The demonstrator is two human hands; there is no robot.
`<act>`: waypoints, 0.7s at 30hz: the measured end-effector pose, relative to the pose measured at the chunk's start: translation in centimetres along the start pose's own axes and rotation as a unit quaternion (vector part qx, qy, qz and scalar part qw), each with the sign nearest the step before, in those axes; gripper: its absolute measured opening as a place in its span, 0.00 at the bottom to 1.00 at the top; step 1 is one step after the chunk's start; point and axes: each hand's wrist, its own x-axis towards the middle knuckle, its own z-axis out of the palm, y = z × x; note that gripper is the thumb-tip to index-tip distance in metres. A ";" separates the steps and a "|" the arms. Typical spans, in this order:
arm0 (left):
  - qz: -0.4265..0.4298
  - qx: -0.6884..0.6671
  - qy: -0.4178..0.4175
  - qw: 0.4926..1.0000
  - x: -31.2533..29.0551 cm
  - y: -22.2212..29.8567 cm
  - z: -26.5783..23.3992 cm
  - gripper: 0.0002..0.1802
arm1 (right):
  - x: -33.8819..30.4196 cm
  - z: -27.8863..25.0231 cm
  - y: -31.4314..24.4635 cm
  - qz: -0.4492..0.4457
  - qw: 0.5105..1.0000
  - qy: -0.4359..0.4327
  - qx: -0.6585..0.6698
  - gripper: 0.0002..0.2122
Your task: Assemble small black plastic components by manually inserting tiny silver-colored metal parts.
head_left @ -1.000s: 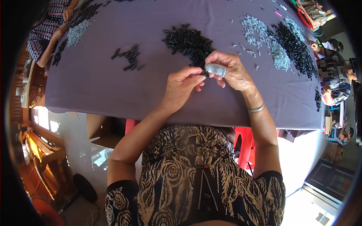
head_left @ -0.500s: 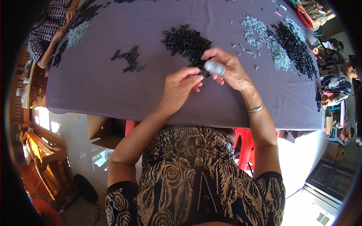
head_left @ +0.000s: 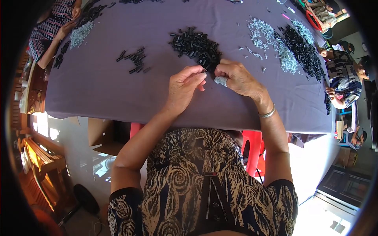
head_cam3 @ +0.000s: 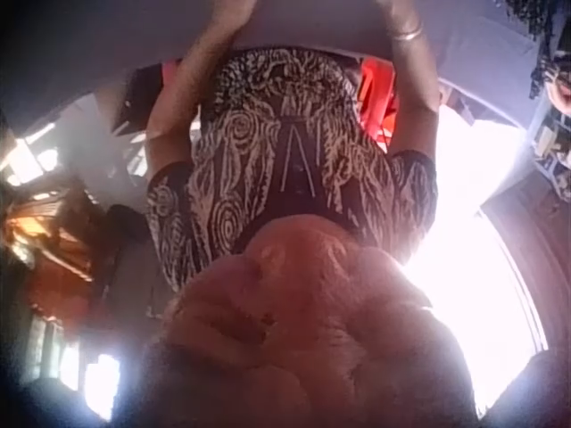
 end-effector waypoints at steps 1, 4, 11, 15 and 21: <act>0.005 -0.003 -0.001 1.000 0.0 -0.1 0.0 0.11 | 0.0 0.3 0.1 -0.009 1.000 0.015 -0.004 0.04; 0.001 -0.006 -0.006 1.000 -0.1 -0.2 0.0 0.11 | -0.6 0.6 -0.1 -0.005 0.999 0.038 0.021 0.03; -0.010 0.015 -0.034 0.999 0.0 -0.3 0.0 0.10 | -1.0 0.7 -1.1 0.115 0.903 0.094 0.403 0.04; -0.003 0.022 -0.042 0.999 0.0 -0.2 -0.1 0.11 | -0.3 1.6 -1.5 0.089 0.871 0.097 0.473 0.06; -0.006 0.023 -0.040 0.999 -0.1 -0.3 -0.1 0.11 | 0.0 2.1 -1.7 0.107 0.841 0.095 0.521 0.05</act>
